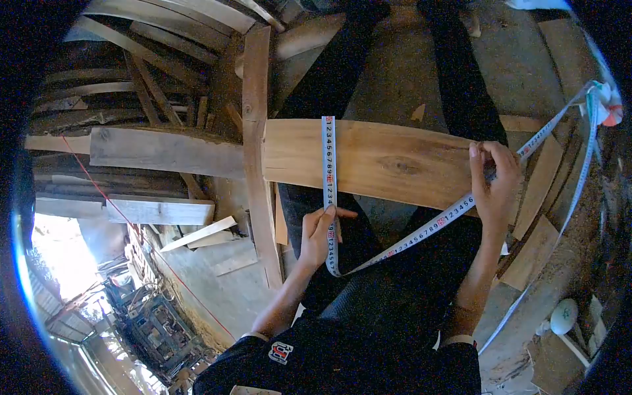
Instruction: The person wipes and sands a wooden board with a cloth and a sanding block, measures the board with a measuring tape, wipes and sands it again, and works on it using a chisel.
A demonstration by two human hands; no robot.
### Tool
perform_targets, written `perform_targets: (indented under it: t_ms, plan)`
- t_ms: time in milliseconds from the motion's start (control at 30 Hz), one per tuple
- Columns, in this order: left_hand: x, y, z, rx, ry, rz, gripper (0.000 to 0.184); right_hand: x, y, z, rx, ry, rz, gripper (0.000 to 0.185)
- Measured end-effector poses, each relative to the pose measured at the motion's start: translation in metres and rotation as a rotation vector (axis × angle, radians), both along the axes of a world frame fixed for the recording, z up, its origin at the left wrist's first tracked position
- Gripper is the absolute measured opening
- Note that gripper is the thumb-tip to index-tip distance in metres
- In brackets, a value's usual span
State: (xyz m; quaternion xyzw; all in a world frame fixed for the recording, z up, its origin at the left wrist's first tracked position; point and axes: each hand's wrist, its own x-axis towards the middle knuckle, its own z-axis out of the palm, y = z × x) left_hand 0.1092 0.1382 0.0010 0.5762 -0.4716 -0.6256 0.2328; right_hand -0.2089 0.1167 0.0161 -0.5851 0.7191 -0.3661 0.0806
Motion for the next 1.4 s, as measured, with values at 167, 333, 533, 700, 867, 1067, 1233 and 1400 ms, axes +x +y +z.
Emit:
perform_targets:
  t_ms: [167,333,533,700,867,1067,1233,1400]
  plan:
    - [0.002,-0.002,0.001,-0.014,-0.023,-0.037,0.047,0.000,0.000,-0.003,0.012,0.019,-0.030,0.022]
    - [0.004,0.000,-0.004,-0.017,-0.013,-0.049,0.046,0.000,0.000,0.000,0.034,0.005,-0.031,0.023]
    - [0.006,-0.001,-0.006,-0.028,-0.013,-0.074,0.048,-0.001,-0.001,-0.001,0.022,0.021,-0.008,0.022]
    - [0.002,-0.005,0.008,0.038,0.020,-0.045,0.046,0.000,-0.002,0.000,0.049,0.000,-0.015,0.023]
    - [0.002,-0.006,0.008,0.094,0.044,-0.036,0.047,0.000,-0.003,0.000,0.038,0.012,0.000,0.024]
    - [0.005,-0.003,-0.009,-0.043,0.030,-0.069,0.051,0.000,-0.003,-0.001,0.014,-0.014,0.011,0.023]
    - [0.000,-0.003,-0.005,-0.061,0.021,-0.050,0.053,-0.001,-0.002,0.000,0.008,0.003,0.010,0.022]
    - [-0.007,-0.005,-0.008,-0.147,-0.101,-0.096,0.053,0.003,-0.004,-0.001,0.014,-0.035,-0.018,0.023]
